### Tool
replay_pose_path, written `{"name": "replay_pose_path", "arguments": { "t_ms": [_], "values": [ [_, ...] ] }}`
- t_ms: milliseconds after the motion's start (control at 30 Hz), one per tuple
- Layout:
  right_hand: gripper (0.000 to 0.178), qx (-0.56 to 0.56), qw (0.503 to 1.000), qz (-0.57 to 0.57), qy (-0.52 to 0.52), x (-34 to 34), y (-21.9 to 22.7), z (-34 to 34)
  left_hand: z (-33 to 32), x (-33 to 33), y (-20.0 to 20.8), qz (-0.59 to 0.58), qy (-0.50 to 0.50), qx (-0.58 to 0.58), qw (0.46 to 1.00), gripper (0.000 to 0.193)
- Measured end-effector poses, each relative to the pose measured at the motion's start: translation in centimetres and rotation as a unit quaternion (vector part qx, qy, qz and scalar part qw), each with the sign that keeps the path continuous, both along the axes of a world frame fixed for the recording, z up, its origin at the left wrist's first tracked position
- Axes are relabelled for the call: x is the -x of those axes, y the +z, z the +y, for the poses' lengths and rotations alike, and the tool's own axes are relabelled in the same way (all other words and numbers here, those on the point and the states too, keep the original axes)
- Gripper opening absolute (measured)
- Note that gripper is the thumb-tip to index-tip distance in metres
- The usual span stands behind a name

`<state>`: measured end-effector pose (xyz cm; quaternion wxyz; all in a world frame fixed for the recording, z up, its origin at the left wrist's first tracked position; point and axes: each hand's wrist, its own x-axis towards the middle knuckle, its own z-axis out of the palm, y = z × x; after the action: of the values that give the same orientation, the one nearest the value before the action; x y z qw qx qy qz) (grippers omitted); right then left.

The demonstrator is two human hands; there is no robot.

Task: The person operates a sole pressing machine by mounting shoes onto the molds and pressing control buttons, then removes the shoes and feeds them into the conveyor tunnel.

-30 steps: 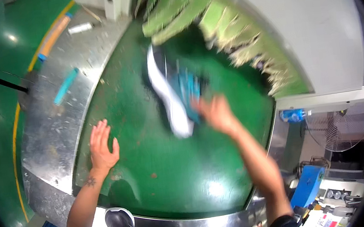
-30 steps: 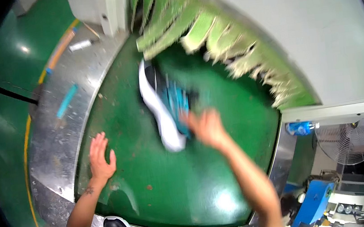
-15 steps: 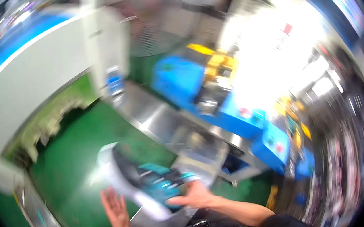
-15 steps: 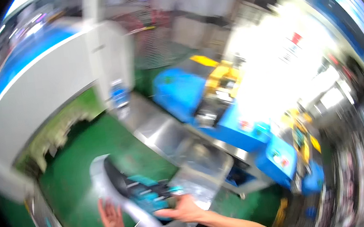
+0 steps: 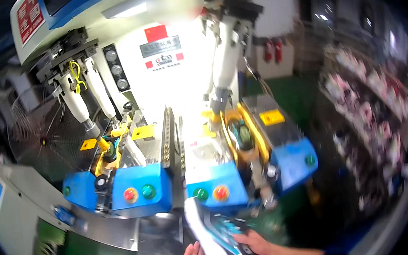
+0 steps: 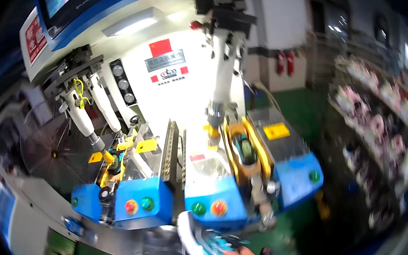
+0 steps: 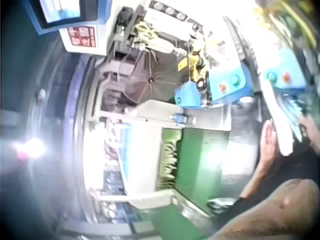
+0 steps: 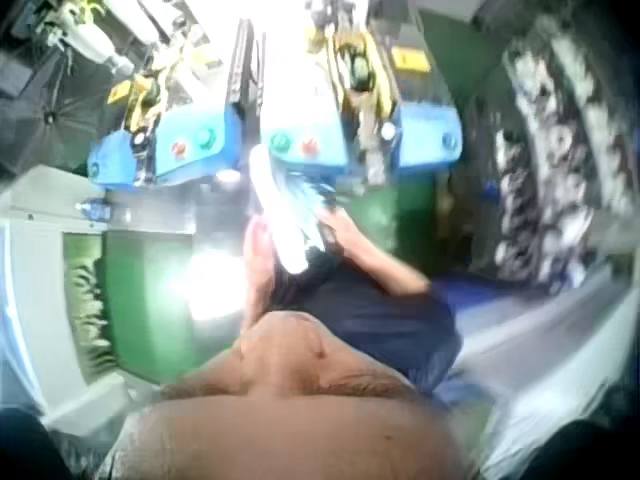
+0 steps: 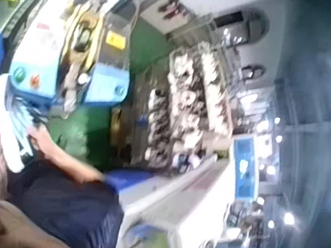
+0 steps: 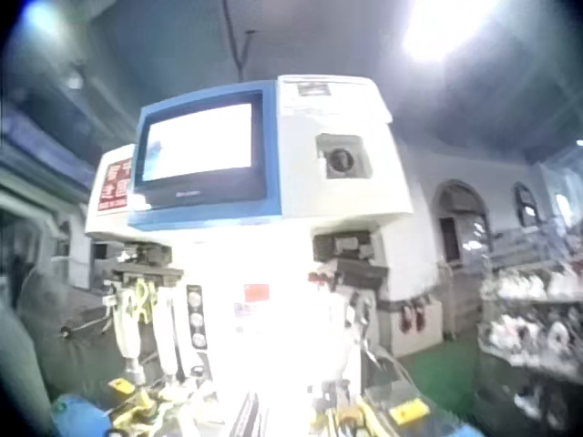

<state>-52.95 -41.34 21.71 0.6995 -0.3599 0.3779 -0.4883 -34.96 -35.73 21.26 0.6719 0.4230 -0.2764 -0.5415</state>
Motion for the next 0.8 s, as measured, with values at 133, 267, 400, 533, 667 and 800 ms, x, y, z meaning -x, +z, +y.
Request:
{"name": "replay_pose_path", "arguments": {
  "t_ms": [133, 267, 400, 533, 667, 800],
  "values": [
    [0.033, -0.059, 0.977, 0.07, -0.193, 14.9, -1.3, -2.7, -10.3, 6.9, 4.8, -0.085, -0.139, 0.016, 0.987, 0.073],
    [0.065, 0.034, 0.956, 0.053, -0.288, 23.2, -0.3, -3.6, -26.2, 16.0, 7.6, -0.317, -0.31, -0.103, 0.89, 0.092],
    [0.057, -0.017, 0.949, 0.122, -0.291, 24.5, -1.4, -2.1, -44.6, 24.6, 0.4, -0.487, -0.191, -0.032, 0.852, 0.094],
    [0.048, -0.014, 0.937, 0.161, -0.311, 24.8, -0.9, 0.9, -48.5, 29.1, -2.7, -0.575, -0.131, -0.054, 0.806, 0.081],
    [0.048, -0.076, 0.939, 0.127, -0.311, 23.0, 1.4, -2.4, -50.4, 26.6, -2.8, -0.552, -0.202, -0.122, 0.8, 0.081],
    [0.051, 0.049, 0.933, 0.149, -0.323, 25.4, 1.5, -1.3, -45.4, 23.7, 9.4, -0.373, -0.271, -0.19, 0.867, 0.033]
  ]
}}
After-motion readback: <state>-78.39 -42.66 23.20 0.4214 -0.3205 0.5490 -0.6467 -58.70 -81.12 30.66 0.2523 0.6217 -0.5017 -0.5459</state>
